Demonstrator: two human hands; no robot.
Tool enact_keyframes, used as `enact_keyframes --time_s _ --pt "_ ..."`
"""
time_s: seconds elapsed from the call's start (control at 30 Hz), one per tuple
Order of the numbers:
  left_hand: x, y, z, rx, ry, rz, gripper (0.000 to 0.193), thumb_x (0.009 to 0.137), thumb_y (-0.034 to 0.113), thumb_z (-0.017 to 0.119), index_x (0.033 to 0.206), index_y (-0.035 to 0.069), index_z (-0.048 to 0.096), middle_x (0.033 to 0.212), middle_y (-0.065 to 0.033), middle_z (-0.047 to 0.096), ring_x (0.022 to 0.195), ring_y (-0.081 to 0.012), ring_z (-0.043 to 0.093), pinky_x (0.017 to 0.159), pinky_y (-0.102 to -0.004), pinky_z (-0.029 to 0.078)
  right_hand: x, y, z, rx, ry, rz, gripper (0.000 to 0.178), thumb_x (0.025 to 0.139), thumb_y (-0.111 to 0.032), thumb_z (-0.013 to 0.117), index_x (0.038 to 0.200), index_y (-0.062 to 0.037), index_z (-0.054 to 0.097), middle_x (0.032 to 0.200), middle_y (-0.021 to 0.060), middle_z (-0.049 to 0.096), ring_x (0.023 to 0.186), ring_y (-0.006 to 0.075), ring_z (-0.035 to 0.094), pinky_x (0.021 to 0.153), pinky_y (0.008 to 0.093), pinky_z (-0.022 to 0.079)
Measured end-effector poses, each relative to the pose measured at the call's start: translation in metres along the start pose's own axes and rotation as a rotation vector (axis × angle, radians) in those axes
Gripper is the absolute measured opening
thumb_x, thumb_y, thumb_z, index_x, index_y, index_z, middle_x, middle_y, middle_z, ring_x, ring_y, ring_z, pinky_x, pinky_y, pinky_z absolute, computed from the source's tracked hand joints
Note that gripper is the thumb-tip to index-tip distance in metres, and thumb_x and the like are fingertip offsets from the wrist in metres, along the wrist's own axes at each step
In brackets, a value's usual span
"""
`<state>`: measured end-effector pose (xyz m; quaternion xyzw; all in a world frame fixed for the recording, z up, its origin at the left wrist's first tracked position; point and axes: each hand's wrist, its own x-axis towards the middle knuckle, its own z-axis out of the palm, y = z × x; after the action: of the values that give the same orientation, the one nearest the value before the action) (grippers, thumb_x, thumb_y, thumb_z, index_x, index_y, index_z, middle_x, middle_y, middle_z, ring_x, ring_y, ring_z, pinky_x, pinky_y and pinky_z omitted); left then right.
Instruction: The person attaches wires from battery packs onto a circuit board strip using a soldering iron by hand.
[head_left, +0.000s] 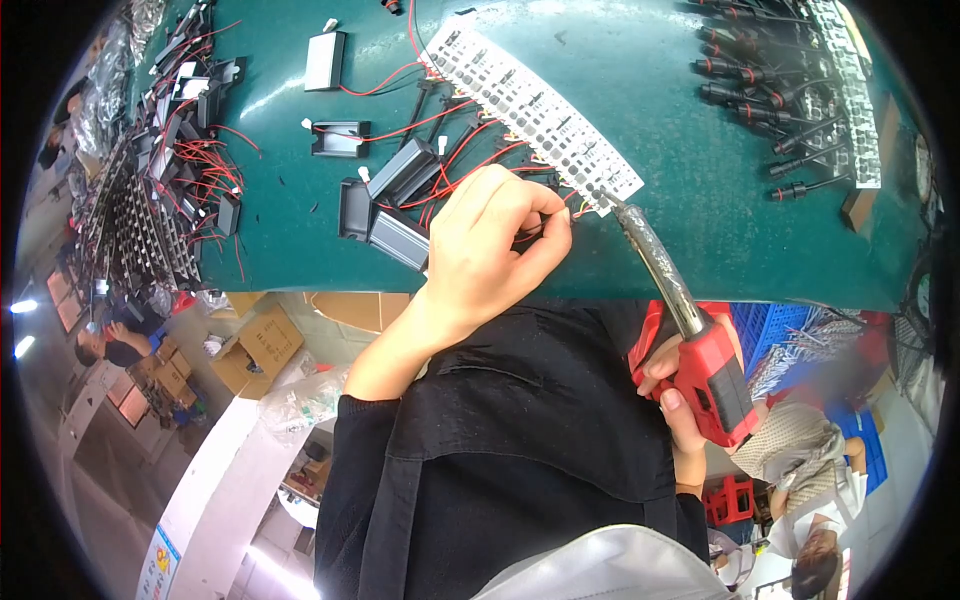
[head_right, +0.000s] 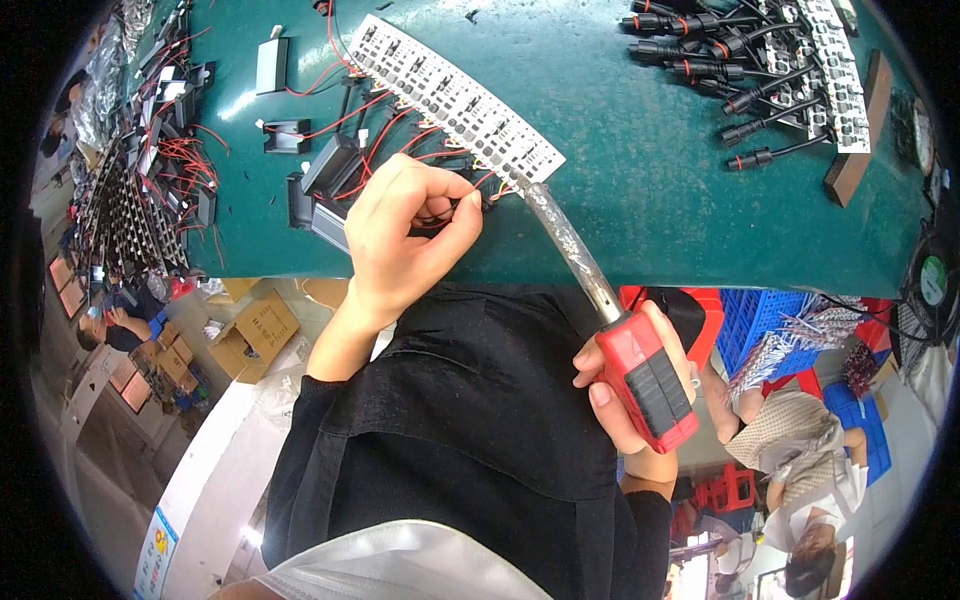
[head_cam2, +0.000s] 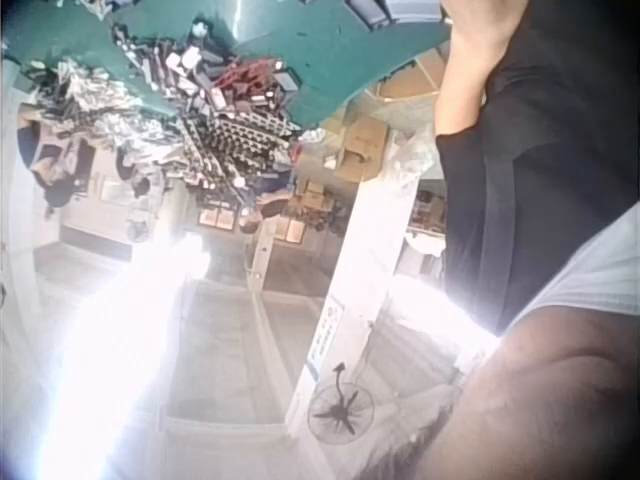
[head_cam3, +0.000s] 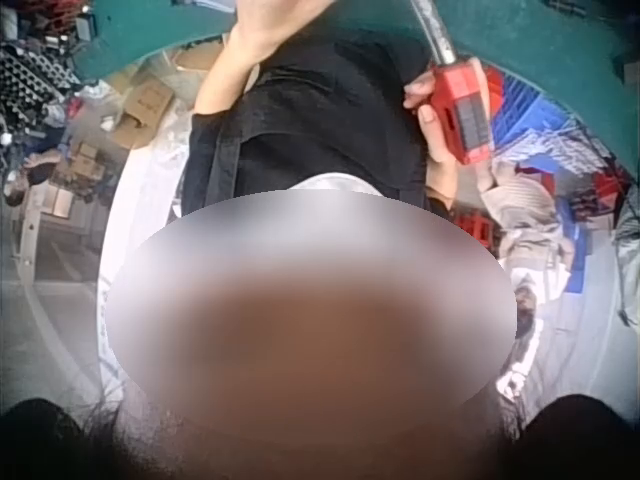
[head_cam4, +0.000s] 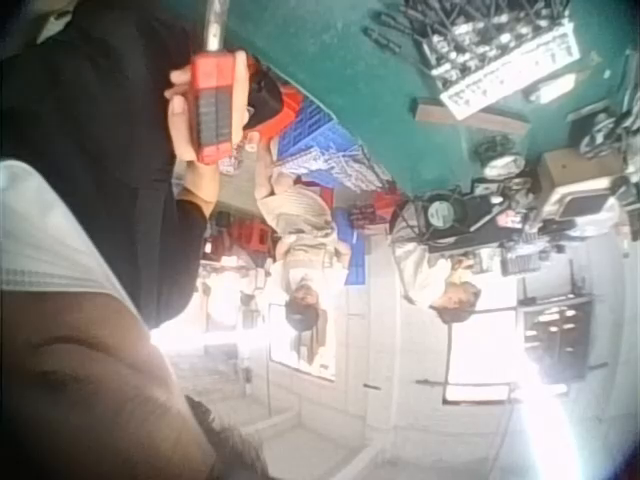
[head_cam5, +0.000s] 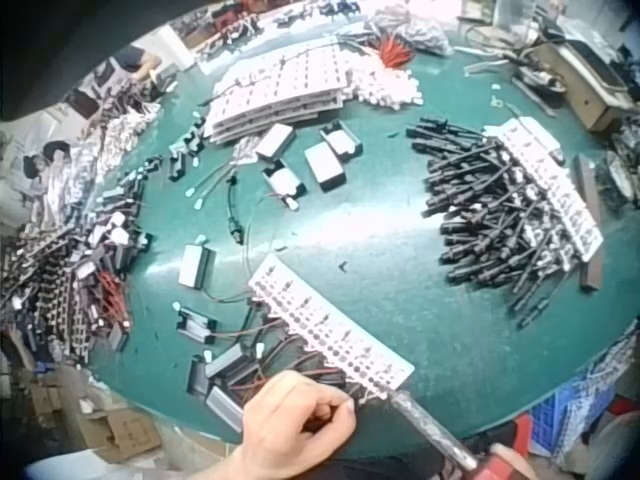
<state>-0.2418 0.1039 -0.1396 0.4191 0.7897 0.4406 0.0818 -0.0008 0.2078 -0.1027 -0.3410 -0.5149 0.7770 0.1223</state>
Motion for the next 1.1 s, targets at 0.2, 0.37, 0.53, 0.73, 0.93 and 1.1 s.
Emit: enact_keyframes --time_s 0.2,0.37,0.53,0.73,0.93,1.1 --pt "0.004 0.003 -0.002 0.010 -0.026 -0.002 0.018 0.069 -0.006 0.072 0.076 0.004 0.060 0.067 0.0006 0.053 0.055 -0.0074 0.047 0.048 -0.0204 0.040 0.005 -0.003 -0.004 -0.025 -0.036 -0.010 0.078 0.078 -0.011 0.069 0.142 0.0030 0.026 0.085 0.0142 0.064 0.071 0.0215 0.062 0.063 0.0310 0.052" --pt "0.003 0.002 -0.006 0.013 -0.029 0.005 0.017 0.069 -0.005 0.072 0.077 0.004 0.061 0.067 0.0005 0.053 0.055 -0.0079 0.048 0.049 -0.0208 0.040 0.015 -0.013 0.008 0.109 0.092 -0.059 0.091 0.076 -0.016 0.070 0.144 0.0027 0.013 0.082 0.0128 0.062 0.062 0.0219 0.059 0.058 0.0307 0.050" --pt "-0.003 0.003 -0.028 -0.036 -0.215 0.028 0.018 0.066 -0.004 0.070 0.074 0.008 0.059 0.063 -0.0005 0.048 0.055 -0.0139 0.049 0.048 -0.0265 0.039 0.049 -0.012 0.003 0.241 0.081 -0.336 0.086 0.070 -0.013 0.058 0.141 0.0090 0.015 0.080 0.0133 0.051 0.052 0.0172 0.046 0.037 0.0232 0.044" --pt "-0.015 0.012 -0.070 0.174 -0.470 0.166 0.017 0.064 0.007 0.069 0.077 0.009 0.059 0.077 -0.0029 0.051 0.069 -0.0217 0.052 0.061 -0.0346 0.043 0.093 -0.017 -0.015 0.528 -0.152 -0.522 0.077 0.075 -0.005 0.061 0.140 0.0047 0.023 0.082 0.0097 0.047 0.069 0.0146 0.044 0.040 0.0189 0.046" --pt "-0.028 0.031 -0.029 0.326 -0.359 0.223 0.056 0.065 0.025 0.073 0.119 0.022 0.060 0.122 -0.0055 0.054 0.103 -0.0208 0.051 0.088 -0.0359 0.038 0.126 -0.012 -0.028 1.038 -0.363 -0.495 0.072 0.075 0.001 0.063 0.140 -0.0046 0.033 0.080 0.0038 0.046 0.071 0.0105 0.044 0.047 0.0175 0.050" --pt "-0.041 0.011 -0.030 0.333 -0.235 0.480 0.028 0.068 0.017 0.068 0.096 0.018 0.064 0.113 -0.0073 0.059 0.091 -0.0201 0.056 0.074 -0.0343 0.044 0.119 -0.008 -0.032 1.113 -0.336 -0.482 0.069 0.076 -0.001 0.064 0.139 -0.0072 0.036 0.081 0.0028 0.046 0.071 0.0099 0.043 0.047 0.0173 0.050"
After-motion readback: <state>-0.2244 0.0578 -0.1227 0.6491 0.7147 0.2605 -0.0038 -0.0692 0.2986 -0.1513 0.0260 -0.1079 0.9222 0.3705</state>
